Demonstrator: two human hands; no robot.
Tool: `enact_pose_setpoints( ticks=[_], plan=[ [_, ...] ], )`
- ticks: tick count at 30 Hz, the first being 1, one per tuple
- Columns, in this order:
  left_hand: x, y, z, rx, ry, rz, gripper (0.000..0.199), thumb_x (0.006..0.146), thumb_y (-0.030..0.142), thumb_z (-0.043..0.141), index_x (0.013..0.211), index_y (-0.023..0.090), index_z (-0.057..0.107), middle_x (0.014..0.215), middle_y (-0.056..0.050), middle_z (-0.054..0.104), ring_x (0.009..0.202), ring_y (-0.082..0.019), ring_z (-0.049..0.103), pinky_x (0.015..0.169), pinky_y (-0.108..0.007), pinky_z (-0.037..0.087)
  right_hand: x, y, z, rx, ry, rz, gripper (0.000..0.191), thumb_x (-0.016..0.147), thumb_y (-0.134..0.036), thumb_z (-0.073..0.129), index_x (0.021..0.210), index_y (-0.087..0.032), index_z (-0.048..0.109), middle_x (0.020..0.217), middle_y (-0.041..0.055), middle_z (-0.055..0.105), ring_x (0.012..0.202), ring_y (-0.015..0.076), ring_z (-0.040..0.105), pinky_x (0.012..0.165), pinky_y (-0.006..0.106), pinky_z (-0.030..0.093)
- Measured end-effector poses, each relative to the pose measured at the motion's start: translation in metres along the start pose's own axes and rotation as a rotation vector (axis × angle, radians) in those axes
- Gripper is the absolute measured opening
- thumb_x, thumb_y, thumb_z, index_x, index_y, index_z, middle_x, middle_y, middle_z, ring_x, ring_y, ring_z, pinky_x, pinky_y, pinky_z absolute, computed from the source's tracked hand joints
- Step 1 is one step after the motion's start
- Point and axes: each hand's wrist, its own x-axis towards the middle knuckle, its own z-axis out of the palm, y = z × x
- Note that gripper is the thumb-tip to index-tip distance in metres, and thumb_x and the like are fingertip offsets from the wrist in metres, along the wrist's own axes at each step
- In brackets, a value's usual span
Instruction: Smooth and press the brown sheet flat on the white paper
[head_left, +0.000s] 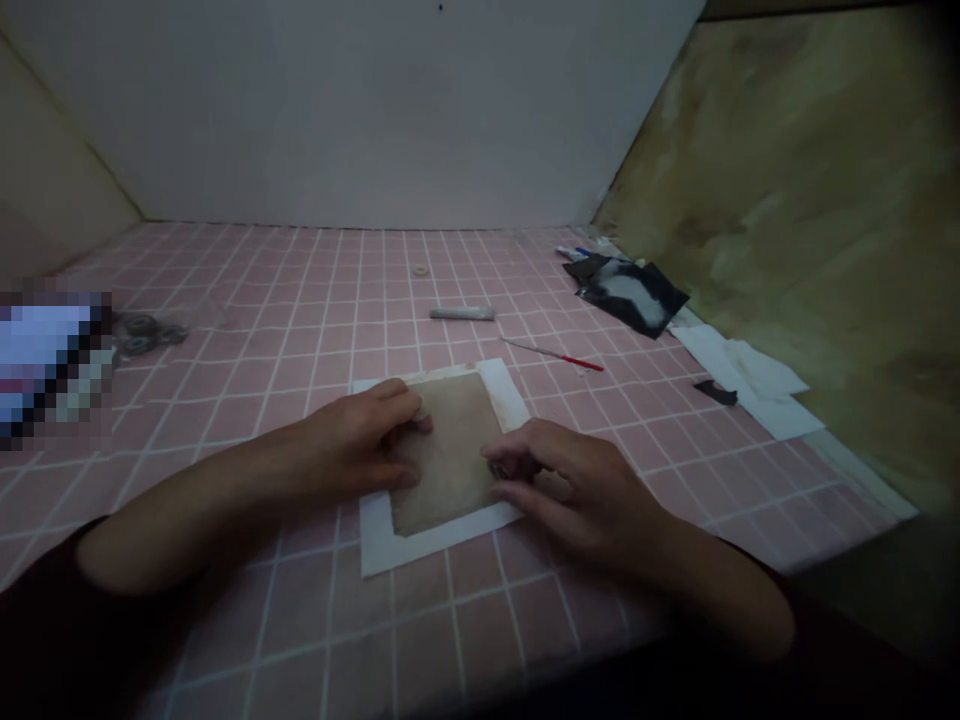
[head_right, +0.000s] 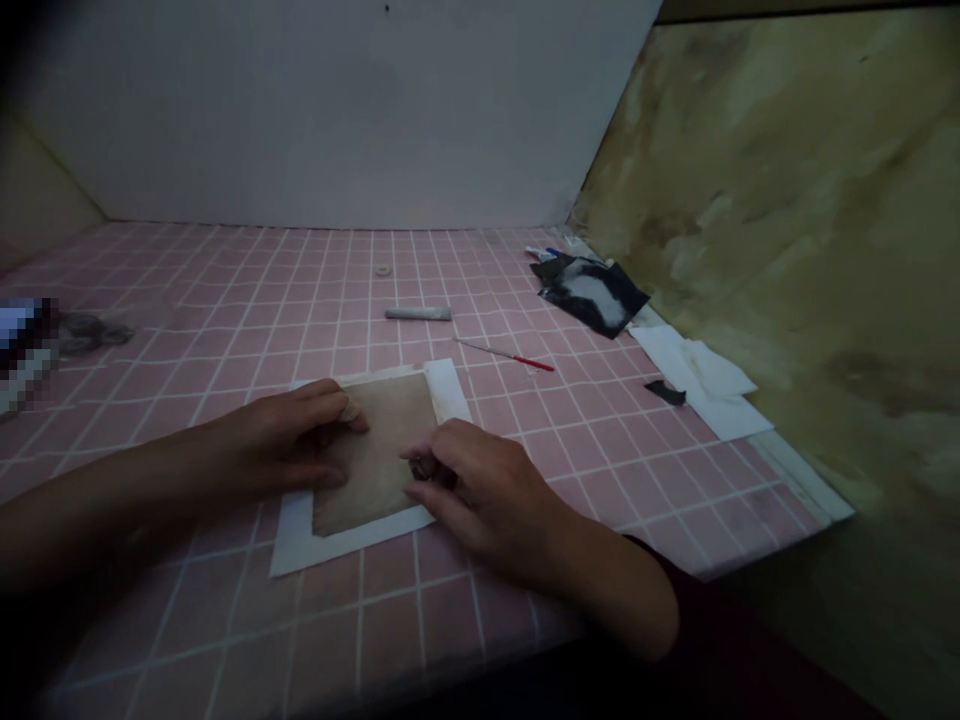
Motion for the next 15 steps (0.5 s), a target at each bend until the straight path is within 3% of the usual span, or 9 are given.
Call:
enact_pose_setpoints(
  ticks=[9,15],
  plan=[
    [0.0004,-0.001,0.001,-0.015,0.015,-0.006,0.031,0.075,0.03,0.06,0.103,0.02,0.05,0.105,-0.003,0.048,0.077,-0.011,0.053,0.068,-0.025,0.046,-0.0025,0.0001,-0.0016,0.167,-0.011,0.088,0.03,0.085,-0.01,0.054,0.114,-0.019,0.055,0.098,0.0025,0.061,0.086,0.0108,0.06,0.076,0.024,0.049],
    [0.0003,-0.0042,0.0035,-0.02,0.027,-0.006,0.033,0.075,0.032,0.059,0.105,0.021,0.051,0.105,-0.002,0.049,0.076,-0.011,0.052,0.066,-0.025,0.044,-0.0026,-0.0017,-0.0033,0.383,-0.037,0.172,0.027,0.087,-0.009,0.052,0.111,-0.022,0.056,0.099,0.0012,0.06,0.089,0.0102,0.06,0.078,0.023,0.049]
  ],
)
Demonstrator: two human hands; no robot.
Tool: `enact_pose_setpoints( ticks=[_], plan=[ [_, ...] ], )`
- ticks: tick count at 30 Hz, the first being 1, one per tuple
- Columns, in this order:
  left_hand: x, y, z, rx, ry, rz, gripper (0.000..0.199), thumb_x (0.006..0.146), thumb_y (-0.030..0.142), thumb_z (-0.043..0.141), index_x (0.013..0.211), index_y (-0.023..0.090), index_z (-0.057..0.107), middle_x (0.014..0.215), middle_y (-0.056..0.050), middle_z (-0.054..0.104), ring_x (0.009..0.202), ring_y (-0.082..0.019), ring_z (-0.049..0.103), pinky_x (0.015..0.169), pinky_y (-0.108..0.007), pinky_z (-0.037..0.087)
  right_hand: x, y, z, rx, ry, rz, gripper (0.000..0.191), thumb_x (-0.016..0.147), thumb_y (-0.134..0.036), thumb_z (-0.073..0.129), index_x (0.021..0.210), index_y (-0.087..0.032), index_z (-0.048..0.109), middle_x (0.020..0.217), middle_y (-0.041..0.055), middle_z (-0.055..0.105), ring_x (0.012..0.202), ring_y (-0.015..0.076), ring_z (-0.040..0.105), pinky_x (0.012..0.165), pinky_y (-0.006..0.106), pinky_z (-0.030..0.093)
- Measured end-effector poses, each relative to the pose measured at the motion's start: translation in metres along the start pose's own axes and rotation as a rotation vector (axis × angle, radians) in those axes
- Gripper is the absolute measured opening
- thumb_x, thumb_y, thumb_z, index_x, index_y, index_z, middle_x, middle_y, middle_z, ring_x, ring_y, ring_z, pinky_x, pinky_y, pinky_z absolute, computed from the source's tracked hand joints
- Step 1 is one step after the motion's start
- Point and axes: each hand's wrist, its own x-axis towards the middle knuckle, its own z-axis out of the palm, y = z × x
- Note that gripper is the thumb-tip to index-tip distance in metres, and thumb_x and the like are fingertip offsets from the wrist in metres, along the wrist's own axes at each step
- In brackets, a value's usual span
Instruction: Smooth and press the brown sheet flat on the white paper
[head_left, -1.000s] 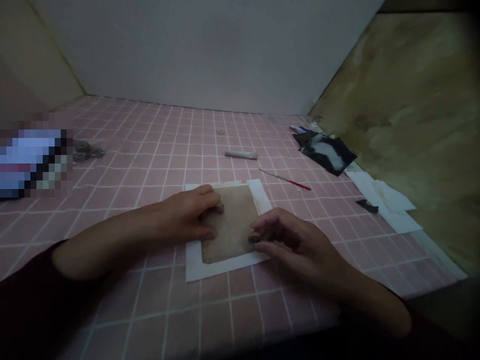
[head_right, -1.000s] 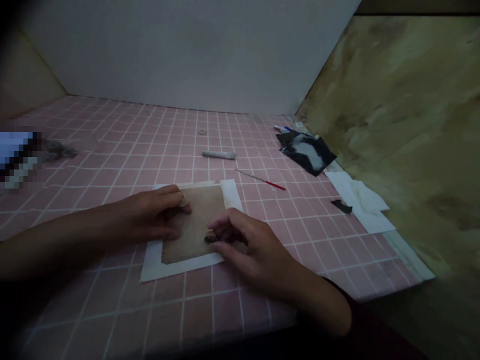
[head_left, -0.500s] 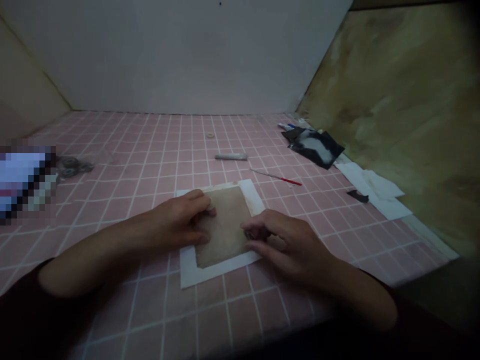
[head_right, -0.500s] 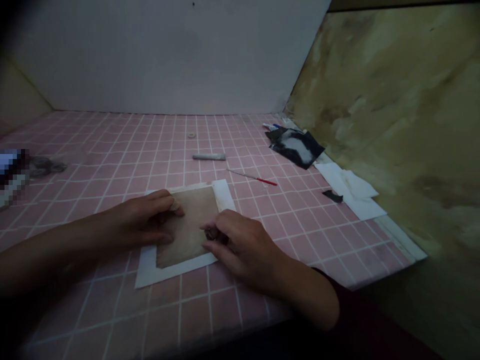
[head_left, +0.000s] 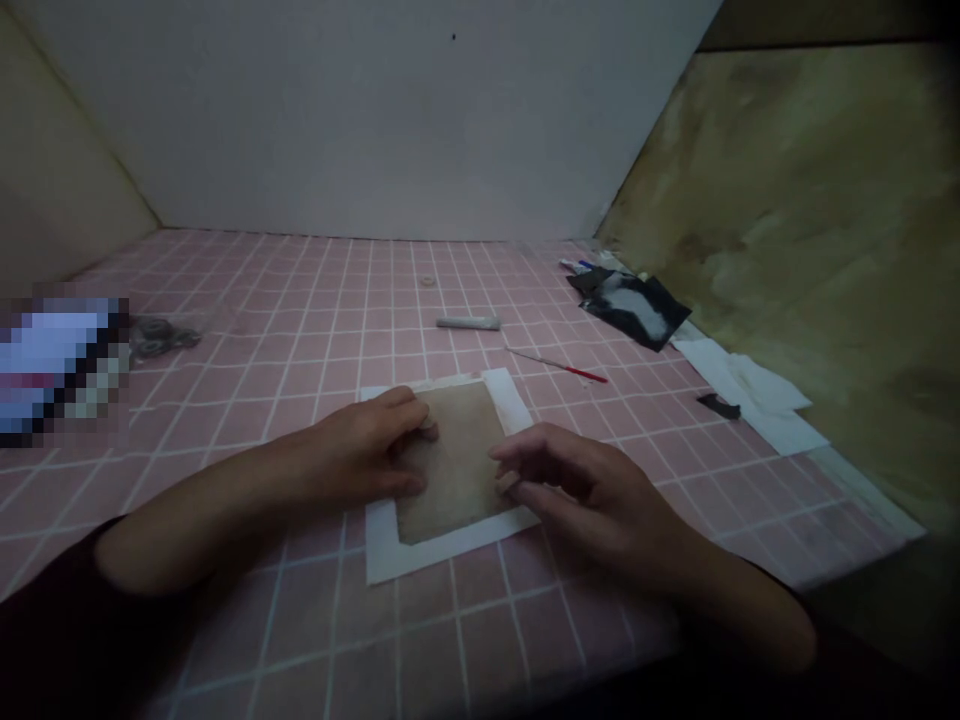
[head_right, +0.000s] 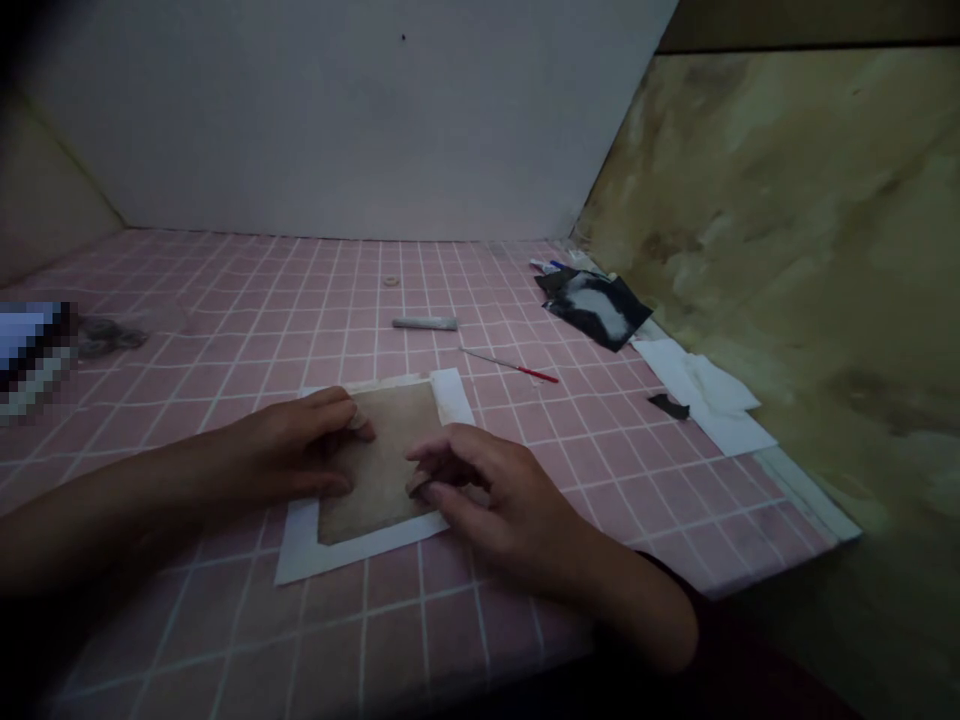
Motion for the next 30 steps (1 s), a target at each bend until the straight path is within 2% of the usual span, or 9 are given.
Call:
enact_pose_setpoints(
  ticks=[10,21,26,30],
  plan=[
    [0.001,-0.002,0.003,0.009,0.014,0.004,0.033,0.074,0.031,0.058,0.105,0.021,0.05,0.105,-0.002,0.049,0.074,-0.01,0.051,0.066,-0.024,0.043,0.003,0.001,-0.005,0.552,-0.06,0.211,0.014,0.088,-0.015,0.056,0.101,-0.019,0.06,0.084,-0.001,0.062,0.076,0.0086,0.064,0.073,0.023,0.051],
    [0.001,0.002,0.0,0.012,0.006,-0.011,0.032,0.073,0.028,0.058,0.103,0.021,0.05,0.103,-0.002,0.048,0.075,-0.011,0.051,0.065,-0.024,0.044,0.007,-0.001,-0.01,0.712,-0.022,0.377,0.011,0.085,-0.021,0.063,0.095,-0.017,0.063,0.085,0.0001,0.064,0.065,0.0051,0.061,0.062,0.018,0.044],
    [0.001,0.004,-0.001,0.041,0.022,-0.004,0.032,0.073,0.028,0.058,0.103,0.021,0.051,0.102,-0.002,0.049,0.075,-0.011,0.051,0.066,-0.024,0.043,0.007,0.003,-0.01,0.831,0.023,0.371,0.011,0.083,-0.02,0.065,0.093,-0.016,0.064,0.083,0.0001,0.063,0.062,0.0037,0.059,0.061,0.016,0.043],
    [0.001,0.004,-0.001,0.023,0.017,-0.026,0.032,0.073,0.027,0.059,0.103,0.021,0.052,0.103,-0.002,0.049,0.076,-0.011,0.052,0.066,-0.025,0.044,0.007,0.004,-0.011,0.924,0.002,0.386,0.01,0.085,-0.02,0.062,0.093,-0.014,0.064,0.083,0.0011,0.063,0.061,0.0036,0.058,0.06,0.015,0.044]
  ],
)
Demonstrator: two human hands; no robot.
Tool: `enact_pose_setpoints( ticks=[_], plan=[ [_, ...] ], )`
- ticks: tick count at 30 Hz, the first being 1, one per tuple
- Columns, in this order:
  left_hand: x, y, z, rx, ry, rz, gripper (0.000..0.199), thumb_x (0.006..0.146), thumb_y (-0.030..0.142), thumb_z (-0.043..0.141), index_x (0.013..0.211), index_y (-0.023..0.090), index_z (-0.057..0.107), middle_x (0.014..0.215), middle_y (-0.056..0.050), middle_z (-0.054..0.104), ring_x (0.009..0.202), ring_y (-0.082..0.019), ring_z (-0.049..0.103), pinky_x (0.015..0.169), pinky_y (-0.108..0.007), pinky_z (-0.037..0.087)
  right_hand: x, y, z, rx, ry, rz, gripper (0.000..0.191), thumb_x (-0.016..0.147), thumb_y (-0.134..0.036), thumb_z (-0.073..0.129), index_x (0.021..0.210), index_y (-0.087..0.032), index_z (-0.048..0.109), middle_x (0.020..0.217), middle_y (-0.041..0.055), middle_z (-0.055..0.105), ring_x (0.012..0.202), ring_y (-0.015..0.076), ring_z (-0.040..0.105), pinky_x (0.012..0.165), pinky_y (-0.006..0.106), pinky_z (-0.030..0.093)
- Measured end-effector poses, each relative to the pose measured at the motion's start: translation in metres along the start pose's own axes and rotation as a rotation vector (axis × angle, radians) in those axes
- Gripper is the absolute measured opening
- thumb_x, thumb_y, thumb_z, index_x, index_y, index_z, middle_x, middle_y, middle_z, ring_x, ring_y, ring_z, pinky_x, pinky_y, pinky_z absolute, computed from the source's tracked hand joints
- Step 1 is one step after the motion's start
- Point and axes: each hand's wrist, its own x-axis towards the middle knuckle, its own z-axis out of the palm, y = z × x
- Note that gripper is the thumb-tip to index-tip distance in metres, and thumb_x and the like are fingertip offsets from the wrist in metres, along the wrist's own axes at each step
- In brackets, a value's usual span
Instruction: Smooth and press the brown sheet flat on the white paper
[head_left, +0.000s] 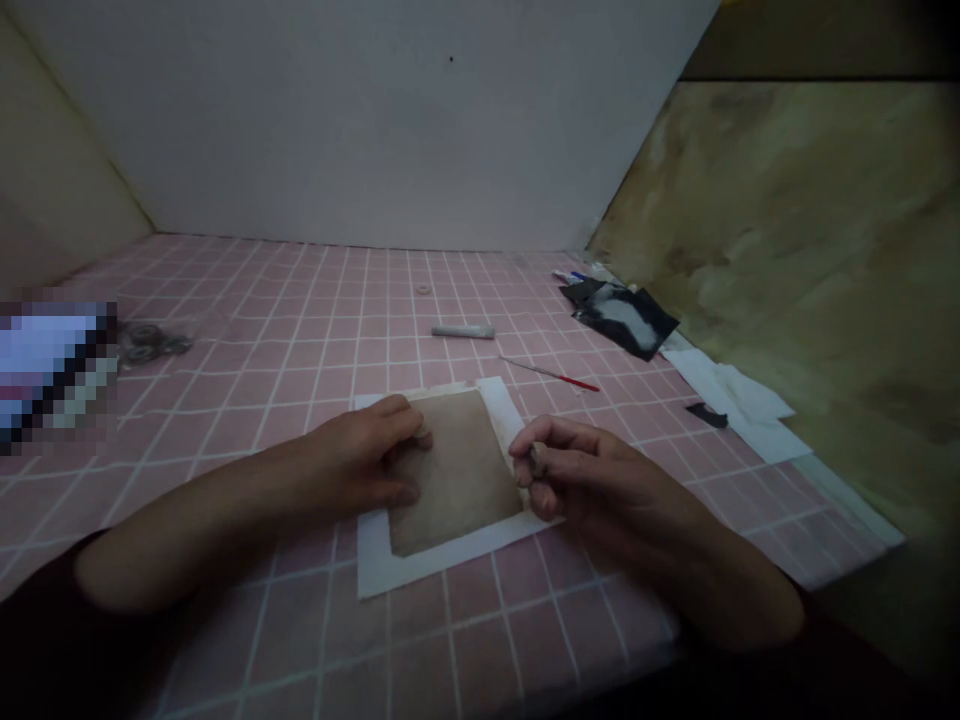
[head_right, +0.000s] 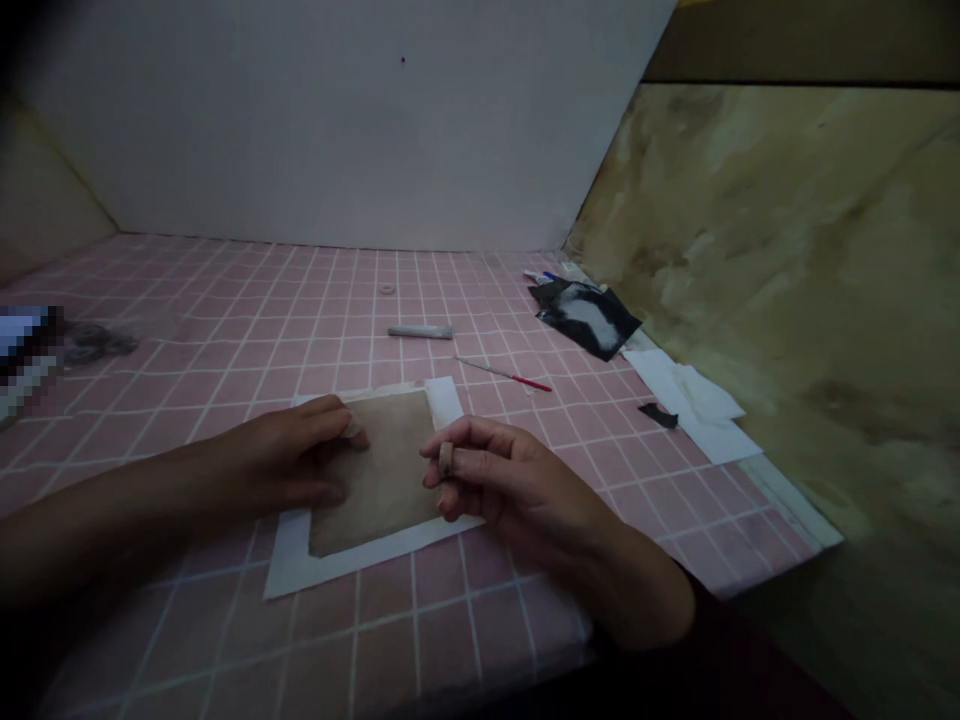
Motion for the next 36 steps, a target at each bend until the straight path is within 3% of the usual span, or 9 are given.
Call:
enact_pose_setpoints(
  ticks=[8,26,36],
  plan=[
    [-0.0004,-0.0027,0.0014,-0.031,-0.005,0.019,0.032,0.073,0.027,0.06,0.103,0.021,0.051,0.103,-0.003,0.049,0.075,-0.012,0.052,0.066,-0.026,0.044,0.0023,-0.0038,-0.0024,0.067,0.009,0.034,0.011,0.085,-0.022,0.062,0.088,-0.012,0.06,0.074,0.0033,0.067,0.054,0.0044,0.06,0.054,0.012,0.046],
    [-0.0012,0.0026,-0.0021,-0.003,-0.015,0.011,0.032,0.074,0.028,0.059,0.104,0.021,0.051,0.105,-0.002,0.049,0.08,-0.012,0.052,0.069,-0.025,0.044,0.0033,-0.0046,-0.0024,0.209,0.075,0.044,0.009,0.08,-0.021,0.068,0.084,-0.015,0.062,0.076,0.0003,0.064,0.061,0.0037,0.056,0.061,0.014,0.047],
    [-0.0008,-0.0004,-0.0012,-0.019,-0.015,0.014,0.034,0.073,0.03,0.06,0.104,0.021,0.052,0.104,-0.003,0.051,0.074,-0.012,0.052,0.065,-0.026,0.044,0.0011,-0.0045,0.0001,0.046,0.12,-0.005,0.012,0.075,-0.015,0.071,0.084,-0.015,0.063,0.1,0.0011,0.063,0.074,0.0034,0.06,0.069,0.013,0.047]
  ],
)
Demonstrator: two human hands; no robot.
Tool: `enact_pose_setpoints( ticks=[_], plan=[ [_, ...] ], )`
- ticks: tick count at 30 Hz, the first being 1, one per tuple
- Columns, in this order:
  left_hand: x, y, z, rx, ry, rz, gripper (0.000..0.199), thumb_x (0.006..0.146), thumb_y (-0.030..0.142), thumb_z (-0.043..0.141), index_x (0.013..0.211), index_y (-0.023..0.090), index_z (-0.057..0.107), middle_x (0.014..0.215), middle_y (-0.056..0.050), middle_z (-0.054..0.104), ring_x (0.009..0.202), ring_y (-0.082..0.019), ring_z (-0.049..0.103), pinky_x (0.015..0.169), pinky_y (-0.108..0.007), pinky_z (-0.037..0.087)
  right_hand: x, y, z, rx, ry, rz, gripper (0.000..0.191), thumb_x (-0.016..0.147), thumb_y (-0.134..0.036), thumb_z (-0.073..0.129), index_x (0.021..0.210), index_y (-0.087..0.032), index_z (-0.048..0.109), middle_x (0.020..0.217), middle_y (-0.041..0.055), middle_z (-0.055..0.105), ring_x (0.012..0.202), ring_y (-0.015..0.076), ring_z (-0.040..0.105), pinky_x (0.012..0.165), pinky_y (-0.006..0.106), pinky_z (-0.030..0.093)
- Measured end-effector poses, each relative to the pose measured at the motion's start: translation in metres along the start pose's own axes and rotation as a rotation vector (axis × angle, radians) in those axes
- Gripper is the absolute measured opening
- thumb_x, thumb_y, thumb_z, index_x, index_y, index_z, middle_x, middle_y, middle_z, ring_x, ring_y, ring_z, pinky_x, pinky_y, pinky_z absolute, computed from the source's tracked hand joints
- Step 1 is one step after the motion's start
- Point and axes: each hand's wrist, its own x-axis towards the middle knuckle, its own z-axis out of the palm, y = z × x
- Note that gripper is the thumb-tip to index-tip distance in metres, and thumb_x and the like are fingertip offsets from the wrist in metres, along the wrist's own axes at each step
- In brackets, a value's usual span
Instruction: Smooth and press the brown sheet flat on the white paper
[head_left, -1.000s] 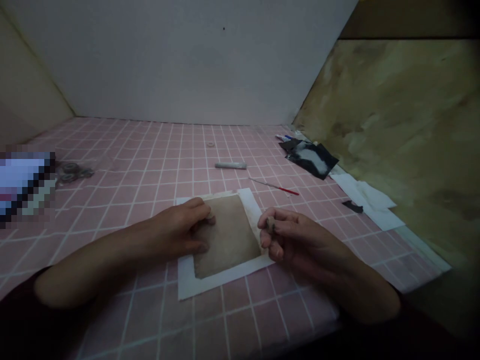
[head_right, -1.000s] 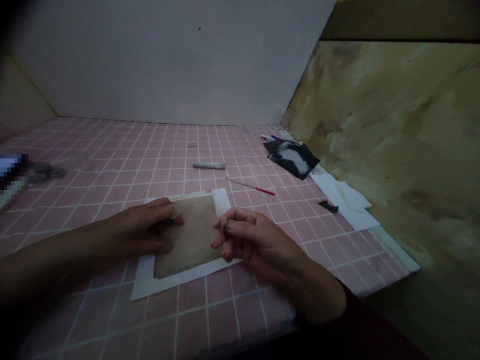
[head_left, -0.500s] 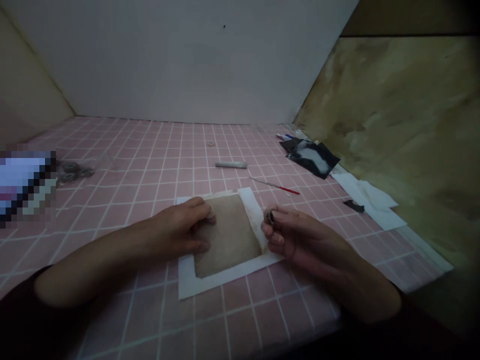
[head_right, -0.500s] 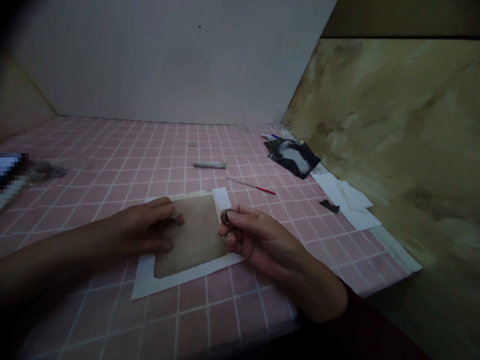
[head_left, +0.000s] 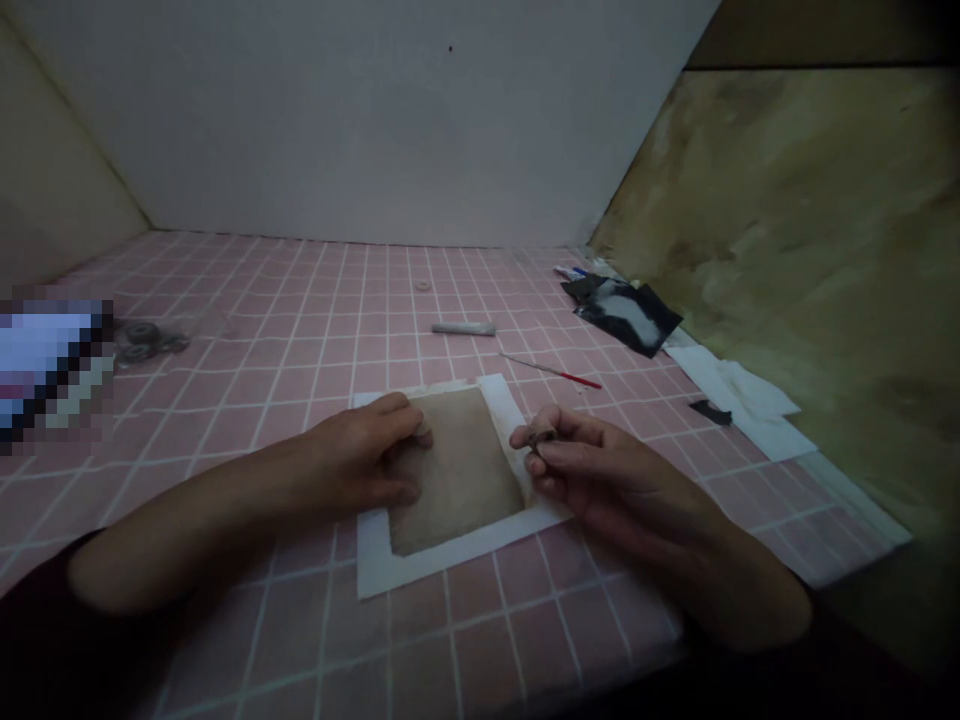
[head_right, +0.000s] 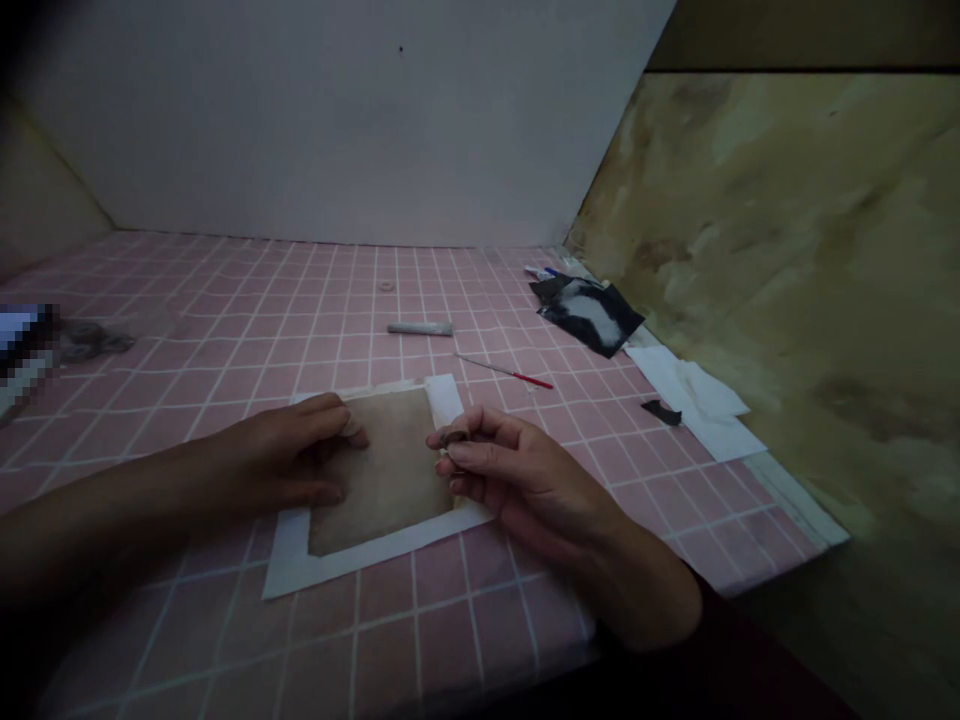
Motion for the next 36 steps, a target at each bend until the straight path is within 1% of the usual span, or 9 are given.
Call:
enact_pose_setpoints(
  ticks=[4,10,14,17,19,24,29,33,36],
  plan=[
    [0.001,0.0,0.0,0.001,0.008,-0.001,0.033,0.073,0.031,0.059,0.104,0.022,0.052,0.102,-0.003,0.05,0.073,-0.012,0.052,0.064,-0.025,0.044,-0.001,0.001,0.002,-0.039,0.025,-0.034,0.011,0.074,-0.015,0.072,0.083,-0.016,0.065,0.096,0.0011,0.064,0.075,0.0051,0.061,0.073,0.016,0.049],
    [0.001,-0.003,0.002,-0.014,0.023,0.03,0.031,0.073,0.031,0.059,0.102,0.021,0.052,0.103,-0.003,0.051,0.073,-0.012,0.053,0.064,-0.025,0.044,0.001,0.004,0.002,-0.098,0.037,-0.05,0.013,0.075,-0.021,0.073,0.085,-0.017,0.067,0.094,0.0024,0.066,0.083,0.0099,0.063,0.083,0.023,0.049],
    [0.0,-0.001,0.001,0.003,0.015,0.015,0.031,0.074,0.031,0.059,0.103,0.021,0.051,0.103,-0.003,0.05,0.075,-0.011,0.052,0.065,-0.025,0.045,0.002,0.008,0.001,-0.1,0.017,-0.064,0.014,0.083,-0.03,0.066,0.086,-0.017,0.068,0.094,0.0041,0.067,0.085,0.0109,0.064,0.082,0.025,0.05],
    [0.0,0.0,0.0,0.017,0.014,0.017,0.031,0.075,0.031,0.058,0.103,0.021,0.051,0.103,-0.003,0.05,0.074,-0.011,0.052,0.064,-0.024,0.045,0.002,0.01,0.001,-0.117,0.022,-0.065,0.011,0.081,-0.028,0.068,0.077,-0.017,0.067,0.092,0.0025,0.068,0.081,0.0092,0.064,0.082,0.024,0.05],
    [-0.001,0.0,0.0,0.017,0.01,0.021,0.03,0.075,0.031,0.058,0.103,0.021,0.051,0.103,-0.003,0.05,0.073,-0.011,0.052,0.064,-0.024,0.045,0.002,0.01,0.002,-0.138,0.029,-0.064,0.012,0.078,-0.027,0.07,0.073,-0.018,0.066,0.093,0.0022,0.068,0.083,0.0097,0.064,0.083,0.024,0.05],
    [0.0,0.0,0.001,0.004,0.0,0.008,0.03,0.074,0.03,0.058,0.102,0.021,0.051,0.104,-0.003,0.049,0.074,-0.011,0.052,0.065,-0.024,0.045,0.002,0.009,0.002,-0.207,0.023,-0.075,0.011,0.078,-0.028,0.07,0.076,-0.018,0.067,0.1,0.0038,0.067,0.088,0.0112,0.063,0.087,0.027,0.048],
    [0.0,-0.002,0.002,-0.018,-0.005,0.008,0.032,0.074,0.028,0.058,0.104,0.021,0.05,0.104,-0.002,0.048,0.074,-0.01,0.052,0.065,-0.024,0.044,0.002,0.009,0.001,-0.291,0.021,-0.099,0.01,0.077,-0.026,0.071,0.084,-0.019,0.067,0.103,0.0043,0.065,0.091,0.0134,0.062,0.087,0.028,0.046],
    [0.0,-0.003,0.001,-0.01,-0.009,0.01,0.032,0.075,0.03,0.058,0.105,0.022,0.05,0.104,-0.002,0.048,0.073,-0.01,0.051,0.065,-0.024,0.043,0.001,0.008,0.002,-0.321,0.015,-0.101,0.009,0.079,-0.027,0.069,0.081,-0.019,0.065,0.101,0.0035,0.064,0.093,0.0141,0.06,0.087,0.029,0.043],
    [0.0,-0.003,0.001,-0.002,-0.007,0.007,0.032,0.075,0.032,0.059,0.104,0.021,0.051,0.104,-0.003,0.049,0.074,-0.011,0.051,0.065,-0.024,0.043,-0.001,0.008,0.003,-0.327,0.036,-0.109,0.012,0.082,-0.029,0.067,0.076,-0.019,0.063,0.098,0.0024,0.063,0.088,0.0123,0.059,0.085,0.028,0.042]
  ],
)
